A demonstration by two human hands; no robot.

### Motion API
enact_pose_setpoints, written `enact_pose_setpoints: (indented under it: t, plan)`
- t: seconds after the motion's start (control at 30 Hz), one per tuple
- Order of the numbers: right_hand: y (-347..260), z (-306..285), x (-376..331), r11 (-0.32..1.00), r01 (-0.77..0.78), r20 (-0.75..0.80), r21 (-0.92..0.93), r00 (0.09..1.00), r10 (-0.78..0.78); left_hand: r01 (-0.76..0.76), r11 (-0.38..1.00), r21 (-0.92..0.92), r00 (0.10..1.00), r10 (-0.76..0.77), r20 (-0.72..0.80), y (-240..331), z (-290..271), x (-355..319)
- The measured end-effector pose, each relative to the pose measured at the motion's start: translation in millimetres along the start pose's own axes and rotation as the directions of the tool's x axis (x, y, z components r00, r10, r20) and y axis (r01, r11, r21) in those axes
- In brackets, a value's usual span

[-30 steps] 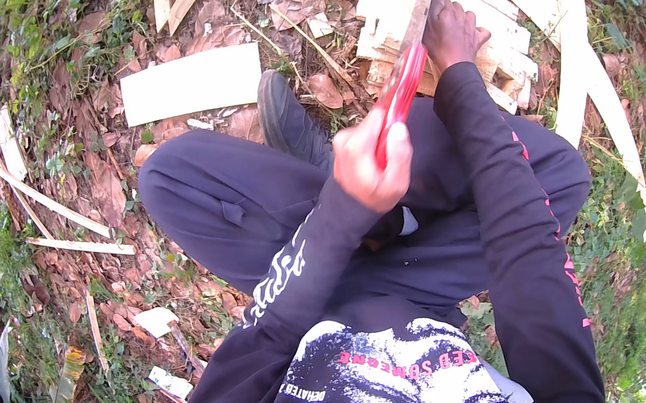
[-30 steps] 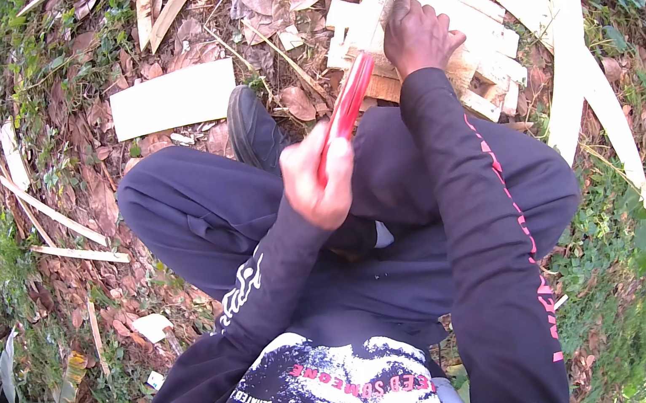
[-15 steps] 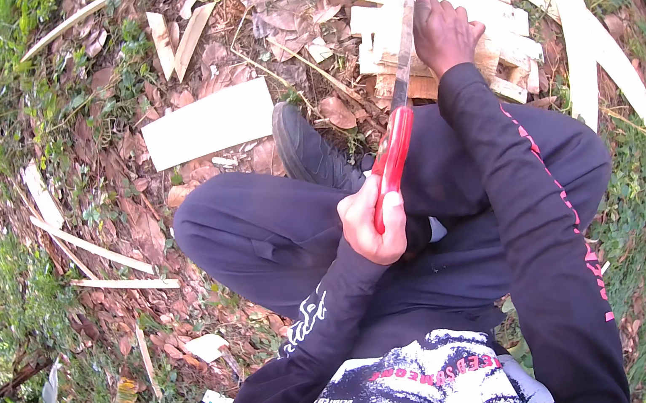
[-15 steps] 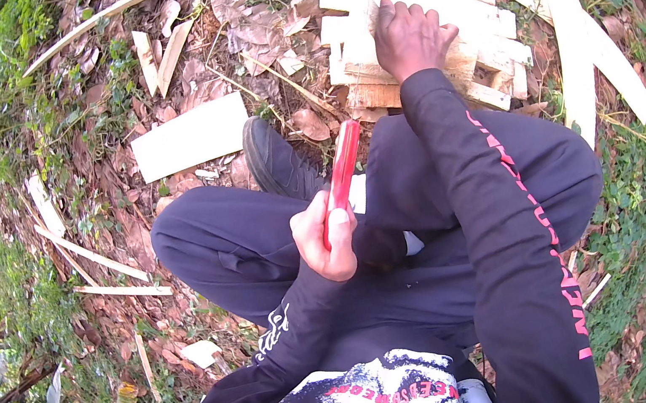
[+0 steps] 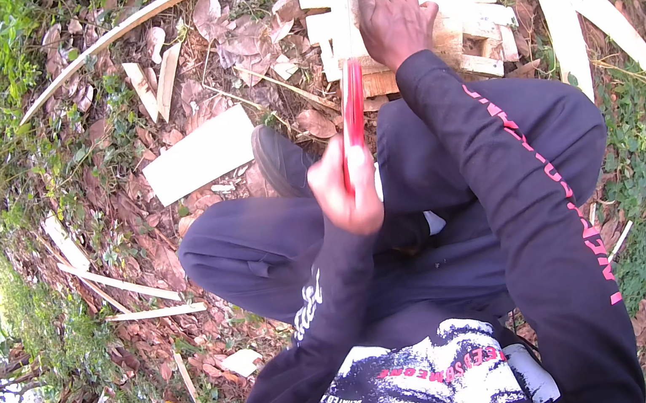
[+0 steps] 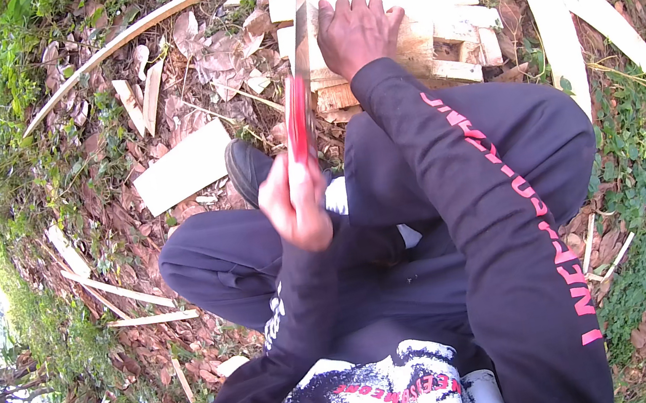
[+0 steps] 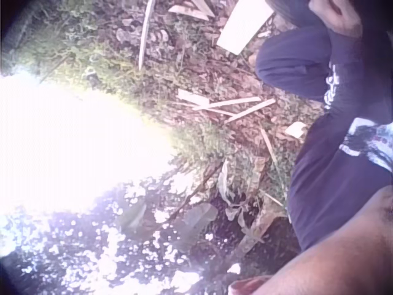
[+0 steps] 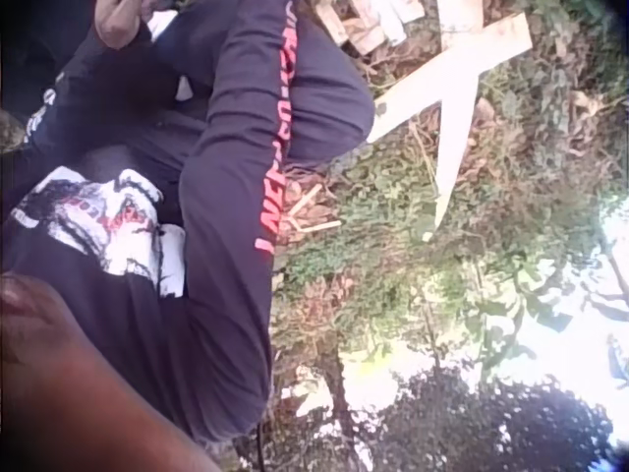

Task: The person sits on the ground and uses a red hand saw to cut a small wooden block into smaller pieces. They periodically pause to inspect the cut pieces and reposition the wood before continuing to saw.

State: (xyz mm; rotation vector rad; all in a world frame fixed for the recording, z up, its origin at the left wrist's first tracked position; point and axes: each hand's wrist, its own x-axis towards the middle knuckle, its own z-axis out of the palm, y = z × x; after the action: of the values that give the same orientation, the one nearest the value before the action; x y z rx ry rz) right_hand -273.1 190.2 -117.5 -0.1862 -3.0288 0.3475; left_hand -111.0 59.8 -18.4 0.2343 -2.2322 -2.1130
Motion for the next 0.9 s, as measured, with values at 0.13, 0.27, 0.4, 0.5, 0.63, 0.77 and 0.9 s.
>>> enact_pose_setpoints:
  t: [0.13, 0.27, 0.4, 0.5, 0.63, 0.77, 0.9]
  plan:
    - [-5, -2, 1, 0.999, -0.035, 0.028, -0.016, 0.999, 0.035, 0.016, 0.999, -0.044, 1.000, -0.016, -0.014, -13, 14, 18]
    - [-2, 1, 2, 0.999, -0.047, -0.004, -0.011, 0.999, 0.047, -0.045, 0.998, -0.048, 0.999, 0.043, -0.030, -14, -11, -55]
    - [-3, -1, -1, 0.999, -0.007, 0.020, -0.031, 1.000, 0.007, -0.047, 0.999, -0.018, 0.998, 0.046, -0.038, -7, 11, -7]
    - [4, -1, 1, 0.999, 0.023, 0.040, -0.044, 0.999, -0.021, -0.044, 0.997, 0.057, 0.999, 0.043, 0.013, -24, 19, 30]
    - [-2, -3, 8, 0.998, -0.037, 0.084, -0.052, 0.996, 0.041, -0.025, 1.000, -0.001, 0.999, 0.025, -0.032, -8, -4, -29]
    - [6, 3, 7, 0.999, 0.006, 0.092, -0.054, 0.996, -0.001, -0.049, 0.997, 0.058, 0.997, 0.052, -0.049, 0, 6, -10]
    - [0, -7, -2, 0.993, 0.077, 0.100, -0.087, 0.993, -0.068, -0.178, 0.972, 0.154, 0.982, 0.186, -0.043, -16, 24, 43]
